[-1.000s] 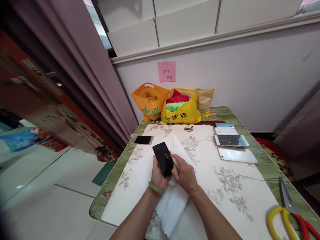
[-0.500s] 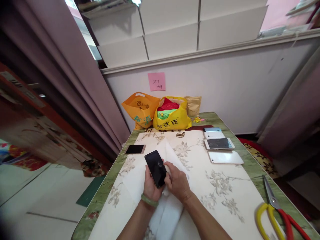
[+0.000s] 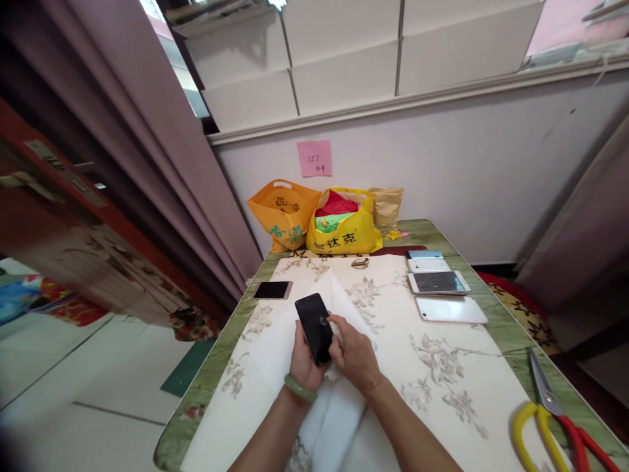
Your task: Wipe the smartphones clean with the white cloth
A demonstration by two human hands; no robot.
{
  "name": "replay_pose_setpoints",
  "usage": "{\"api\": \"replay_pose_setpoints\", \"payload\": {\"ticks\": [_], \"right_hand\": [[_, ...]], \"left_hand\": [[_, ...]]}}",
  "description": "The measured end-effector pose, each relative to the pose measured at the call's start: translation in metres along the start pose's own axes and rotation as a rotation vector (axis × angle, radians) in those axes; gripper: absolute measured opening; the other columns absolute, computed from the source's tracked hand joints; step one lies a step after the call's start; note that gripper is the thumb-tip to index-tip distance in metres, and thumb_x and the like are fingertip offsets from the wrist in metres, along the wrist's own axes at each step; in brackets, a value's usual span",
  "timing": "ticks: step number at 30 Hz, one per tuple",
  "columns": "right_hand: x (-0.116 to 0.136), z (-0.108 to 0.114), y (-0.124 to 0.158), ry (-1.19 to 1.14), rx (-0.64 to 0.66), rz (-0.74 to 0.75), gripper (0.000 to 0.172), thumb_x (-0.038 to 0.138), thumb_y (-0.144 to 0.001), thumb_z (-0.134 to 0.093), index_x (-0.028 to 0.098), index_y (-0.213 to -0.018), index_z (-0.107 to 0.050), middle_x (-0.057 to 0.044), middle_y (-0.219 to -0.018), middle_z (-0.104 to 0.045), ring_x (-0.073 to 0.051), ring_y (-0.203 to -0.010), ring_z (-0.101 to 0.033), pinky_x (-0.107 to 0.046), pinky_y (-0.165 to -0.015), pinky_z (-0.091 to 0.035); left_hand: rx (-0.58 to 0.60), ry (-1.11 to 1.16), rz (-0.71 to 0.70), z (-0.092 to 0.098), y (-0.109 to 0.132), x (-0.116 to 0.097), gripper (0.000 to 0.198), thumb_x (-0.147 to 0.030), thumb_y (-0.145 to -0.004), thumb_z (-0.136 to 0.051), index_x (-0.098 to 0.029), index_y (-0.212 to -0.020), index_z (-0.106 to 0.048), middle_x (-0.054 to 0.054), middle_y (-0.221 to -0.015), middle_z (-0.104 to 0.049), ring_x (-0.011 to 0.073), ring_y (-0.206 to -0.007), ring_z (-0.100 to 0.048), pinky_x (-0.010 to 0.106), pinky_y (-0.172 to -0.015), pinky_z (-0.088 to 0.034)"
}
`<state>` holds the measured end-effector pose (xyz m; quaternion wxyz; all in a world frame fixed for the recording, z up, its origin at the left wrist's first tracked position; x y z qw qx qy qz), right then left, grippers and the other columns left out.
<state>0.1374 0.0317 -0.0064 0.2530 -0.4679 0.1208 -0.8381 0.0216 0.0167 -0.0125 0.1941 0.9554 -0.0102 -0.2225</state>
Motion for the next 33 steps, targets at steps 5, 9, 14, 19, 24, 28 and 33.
{"api": "replay_pose_setpoints", "payload": {"ticks": [5,9,14,19,24,28,33], "right_hand": [[-0.007,0.009,-0.004,-0.160,-0.175,-0.143,0.050,0.028,-0.093,-0.034,0.017,-0.142,-0.031,-0.002,-0.083,-0.064,-0.016,-0.064,-0.063,-0.027,-0.062,-0.052],[-0.028,0.032,-0.036,-0.137,-0.250,-0.231,0.041,0.035,-0.090,-0.042,0.016,-0.126,-0.045,-0.006,-0.095,-0.066,-0.019,-0.079,-0.064,-0.031,-0.073,-0.052],[-0.067,0.046,-0.088,0.042,-0.286,-0.263,0.042,0.039,-0.081,-0.055,0.019,-0.117,-0.050,-0.004,-0.087,-0.067,-0.020,-0.071,-0.064,-0.031,-0.065,-0.049],[-0.094,0.026,-0.120,0.194,-0.330,-0.316,0.036,0.037,-0.076,-0.061,0.024,-0.108,-0.053,0.000,-0.084,-0.066,-0.016,-0.061,-0.059,-0.028,-0.061,-0.044],[-0.106,0.004,-0.142,0.190,-0.378,-0.202,0.031,0.036,-0.076,-0.058,0.020,-0.102,-0.054,-0.002,-0.090,-0.063,-0.016,-0.070,-0.057,-0.029,-0.067,-0.045],[-0.118,-0.007,-0.149,0.220,-0.392,-0.223,0.037,0.033,-0.073,-0.059,0.020,-0.108,-0.054,-0.004,-0.098,-0.063,-0.017,-0.076,-0.058,-0.031,-0.071,-0.046],[-0.126,-0.014,-0.148,0.183,-0.391,-0.289,0.047,0.033,-0.071,-0.062,0.020,-0.115,-0.050,-0.005,-0.103,-0.062,-0.019,-0.082,-0.060,-0.034,-0.076,-0.048]], "left_hand": [[0.006,-0.041,0.042,0.004,-0.001,0.000,0.058,-0.058,-0.087,-0.048,-0.012,-0.118,-0.063,0.013,-0.105,-0.071,0.0228,-0.091,-0.069,0.032,-0.077,-0.055],[-0.017,-0.053,0.027,0.003,0.000,-0.002,0.055,-0.058,-0.088,-0.048,-0.015,-0.120,-0.063,0.012,-0.110,-0.070,0.0226,-0.098,-0.067,0.032,-0.081,-0.054],[-0.068,-0.037,-0.010,0.003,0.001,-0.003,0.052,-0.056,-0.086,-0.052,-0.020,-0.122,-0.061,0.010,-0.113,-0.070,0.0227,-0.103,-0.066,0.032,-0.081,-0.053],[-0.089,-0.055,0.070,0.007,0.000,-0.005,0.059,-0.060,-0.084,-0.053,-0.020,-0.126,-0.059,0.012,-0.115,-0.069,0.0232,-0.102,-0.066,0.032,-0.079,-0.053],[-0.103,-0.019,0.086,0.007,-0.002,-0.007,0.055,-0.059,-0.083,-0.055,-0.021,-0.123,-0.062,0.010,-0.118,-0.068,0.0232,-0.109,-0.064,0.032,-0.085,-0.053],[-0.133,0.008,0.119,0.005,-0.001,-0.009,0.053,-0.058,-0.084,-0.054,-0.019,-0.119,-0.065,0.011,-0.117,-0.068,0.0232,-0.113,-0.062,0.032,-0.088,-0.053],[-0.132,0.018,0.107,0.005,0.000,-0.010,0.051,-0.056,-0.083,-0.056,-0.020,-0.118,-0.065,0.011,-0.116,-0.069,0.0231,-0.113,-0.062,0.030,-0.087,-0.053]]}}
Point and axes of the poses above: each hand's wrist, its own y-axis away from the middle knuckle, its own z-axis out of the back of the hand, x = y × z, the point moved 2 cm from there along -y, towards the middle knuckle
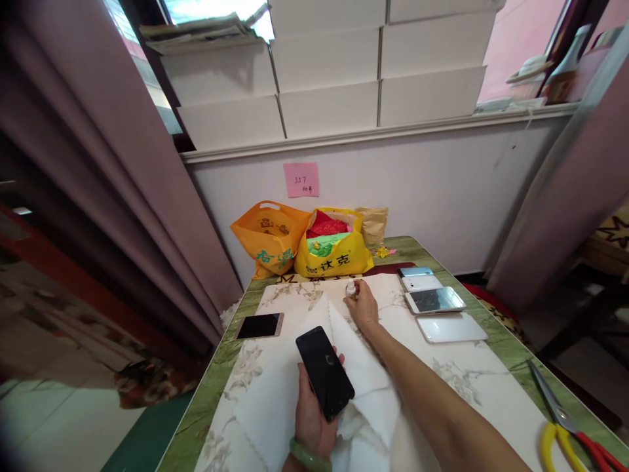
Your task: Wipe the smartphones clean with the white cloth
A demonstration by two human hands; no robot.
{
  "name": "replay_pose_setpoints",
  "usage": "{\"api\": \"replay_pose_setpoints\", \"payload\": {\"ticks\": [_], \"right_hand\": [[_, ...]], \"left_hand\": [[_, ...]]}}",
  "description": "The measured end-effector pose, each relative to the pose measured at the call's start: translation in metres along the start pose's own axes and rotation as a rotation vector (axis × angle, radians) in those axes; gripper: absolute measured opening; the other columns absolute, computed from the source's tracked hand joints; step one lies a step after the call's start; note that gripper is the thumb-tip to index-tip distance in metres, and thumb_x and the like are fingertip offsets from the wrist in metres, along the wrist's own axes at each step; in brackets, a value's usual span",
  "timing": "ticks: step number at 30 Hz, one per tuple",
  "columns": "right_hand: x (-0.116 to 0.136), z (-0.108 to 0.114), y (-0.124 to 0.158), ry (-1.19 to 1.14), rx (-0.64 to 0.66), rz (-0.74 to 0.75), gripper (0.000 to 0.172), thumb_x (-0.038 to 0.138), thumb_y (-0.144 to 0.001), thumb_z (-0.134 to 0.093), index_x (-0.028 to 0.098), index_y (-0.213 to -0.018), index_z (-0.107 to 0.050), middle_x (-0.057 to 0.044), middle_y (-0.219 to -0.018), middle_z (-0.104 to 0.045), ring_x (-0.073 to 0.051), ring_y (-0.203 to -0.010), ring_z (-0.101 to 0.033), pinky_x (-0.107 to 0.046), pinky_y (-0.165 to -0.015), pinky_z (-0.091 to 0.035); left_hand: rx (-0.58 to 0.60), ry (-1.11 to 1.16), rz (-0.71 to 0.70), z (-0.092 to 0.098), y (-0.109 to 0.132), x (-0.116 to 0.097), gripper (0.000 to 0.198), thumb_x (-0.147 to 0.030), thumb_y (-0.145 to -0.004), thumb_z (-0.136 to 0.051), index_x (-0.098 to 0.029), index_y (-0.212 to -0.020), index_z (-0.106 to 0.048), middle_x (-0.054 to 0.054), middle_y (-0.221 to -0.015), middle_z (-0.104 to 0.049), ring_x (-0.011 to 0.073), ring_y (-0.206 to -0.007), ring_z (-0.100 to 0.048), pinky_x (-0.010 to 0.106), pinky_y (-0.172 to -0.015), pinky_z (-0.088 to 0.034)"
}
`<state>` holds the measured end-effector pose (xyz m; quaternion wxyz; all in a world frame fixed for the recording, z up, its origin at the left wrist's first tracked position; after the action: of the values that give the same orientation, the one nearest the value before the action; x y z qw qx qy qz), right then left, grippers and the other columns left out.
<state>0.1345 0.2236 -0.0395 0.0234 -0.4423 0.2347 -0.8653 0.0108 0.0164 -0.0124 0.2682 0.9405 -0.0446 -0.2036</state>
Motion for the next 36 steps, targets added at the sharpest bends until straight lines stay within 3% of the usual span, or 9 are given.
{"api": "replay_pose_setpoints", "payload": {"ticks": [5,8,10,13,18,23,28,33,36], "right_hand": [[0.011,0.020,0.011,-0.079,-0.049,-0.068,0.061,0.041,-0.070,-0.066,0.018,-0.122,-0.045,-0.011,-0.114,-0.060,-0.024,-0.102,-0.058,-0.037,-0.084,-0.048],[0.029,0.054,0.036,-0.106,-0.043,-0.121,0.049,0.046,-0.079,-0.059,0.018,-0.118,-0.049,-0.010,-0.107,-0.063,-0.021,-0.095,-0.061,-0.034,-0.077,-0.050],[0.045,0.080,0.062,-0.123,0.145,-0.063,0.032,0.046,-0.085,-0.055,0.021,-0.105,-0.056,-0.003,-0.086,-0.066,-0.017,-0.075,-0.062,-0.028,-0.067,-0.049],[0.068,0.118,0.112,-0.033,0.403,0.103,0.021,0.043,-0.087,-0.057,0.023,-0.086,-0.061,0.001,-0.073,-0.062,-0.014,-0.065,-0.058,-0.025,-0.061,-0.044],[0.081,0.147,0.193,0.087,0.427,0.180,0.022,0.044,-0.089,-0.058,0.023,-0.093,-0.062,-0.002,-0.085,-0.062,-0.016,-0.073,-0.060,-0.027,-0.066,-0.046],[0.089,0.144,0.238,0.161,0.462,0.375,0.024,0.039,-0.089,-0.060,0.024,-0.106,-0.059,-0.006,-0.101,-0.064,-0.020,-0.090,-0.061,-0.030,-0.077,-0.047],[0.112,0.135,0.250,0.209,0.606,0.497,0.023,0.039,-0.088,-0.061,0.023,-0.105,-0.059,-0.006,-0.105,-0.064,-0.020,-0.088,-0.062,-0.031,-0.075,-0.048],[0.148,0.088,0.241,0.304,0.717,0.470,0.042,0.044,-0.081,-0.068,0.018,-0.111,-0.056,-0.009,-0.105,-0.062,-0.026,-0.093,-0.060,-0.036,-0.075,-0.049],[0.160,0.057,0.234,0.388,0.798,0.483,0.020,0.026,-0.088,-0.057,0.014,-0.104,-0.057,-0.011,-0.103,-0.062,-0.025,-0.089,-0.061,-0.035,-0.070,-0.049]], "left_hand": [[0.013,-0.001,-0.020,-0.002,0.001,0.001,0.052,-0.055,-0.084,-0.055,-0.020,-0.121,-0.064,0.011,-0.113,-0.070,0.0235,-0.106,-0.066,0.033,-0.086,-0.054],[0.011,0.010,-0.073,-0.004,0.003,0.002,0.049,-0.054,-0.087,-0.051,-0.021,-0.121,-0.063,0.010,-0.110,-0.071,0.0227,-0.103,-0.067,0.034,-0.084,-0.055],[0.008,-0.001,-0.089,-0.003,0.007,0.004,0.049,-0.055,-0.088,-0.049,-0.021,-0.120,-0.064,0.010,-0.107,-0.071,0.0215,-0.099,-0.067,0.032,-0.082,-0.055],[0.000,-0.034,-0.107,0.003,0.016,0.007,0.052,-0.058,-0.088,-0.046,-0.018,-0.113,-0.068,0.010,-0.104,-0.072,0.0203,-0.094,-0.068,0.029,-0.077,-0.055],[0.008,-0.053,-0.148,0.014,0.036,0.008,0.053,-0.058,-0.090,-0.041,-0.018,-0.114,-0.067,0.011,-0.107,-0.071,0.0208,-0.095,-0.068,0.031,-0.076,-0.055],[0.088,-0.003,-0.079,0.025,0.042,-0.005,0.049,-0.052,-0.091,-0.045,-0.018,-0.121,-0.063,0.011,-0.110,-0.070,0.0237,-0.102,-0.066,0.037,-0.086,-0.054],[0.197,0.005,-0.102,0.054,0.045,-0.053,0.059,-0.051,-0.091,-0.045,-0.016,-0.139,-0.046,0.016,-0.124,-0.064,0.0281,-0.113,-0.061,0.044,-0.095,-0.050],[0.403,0.143,-0.303,0.059,0.066,-0.108,0.067,-0.051,-0.093,-0.042,-0.023,-0.150,-0.022,0.013,-0.135,-0.056,0.0251,-0.128,-0.050,0.043,-0.107,-0.040],[0.511,0.127,-0.319,0.041,0.089,-0.123,0.064,-0.049,-0.095,-0.036,-0.022,-0.151,-0.016,0.014,-0.144,-0.045,0.0235,-0.135,-0.040,0.043,-0.113,-0.031]]}}
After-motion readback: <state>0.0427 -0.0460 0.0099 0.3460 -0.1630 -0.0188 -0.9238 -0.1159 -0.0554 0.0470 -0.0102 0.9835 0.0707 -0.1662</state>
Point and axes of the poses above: each hand's wrist, its own y-axis away from the middle knuckle, its own z-axis out of the back of the hand, x = y × z, the point moved 2 cm from there along -y, towards the middle knuckle
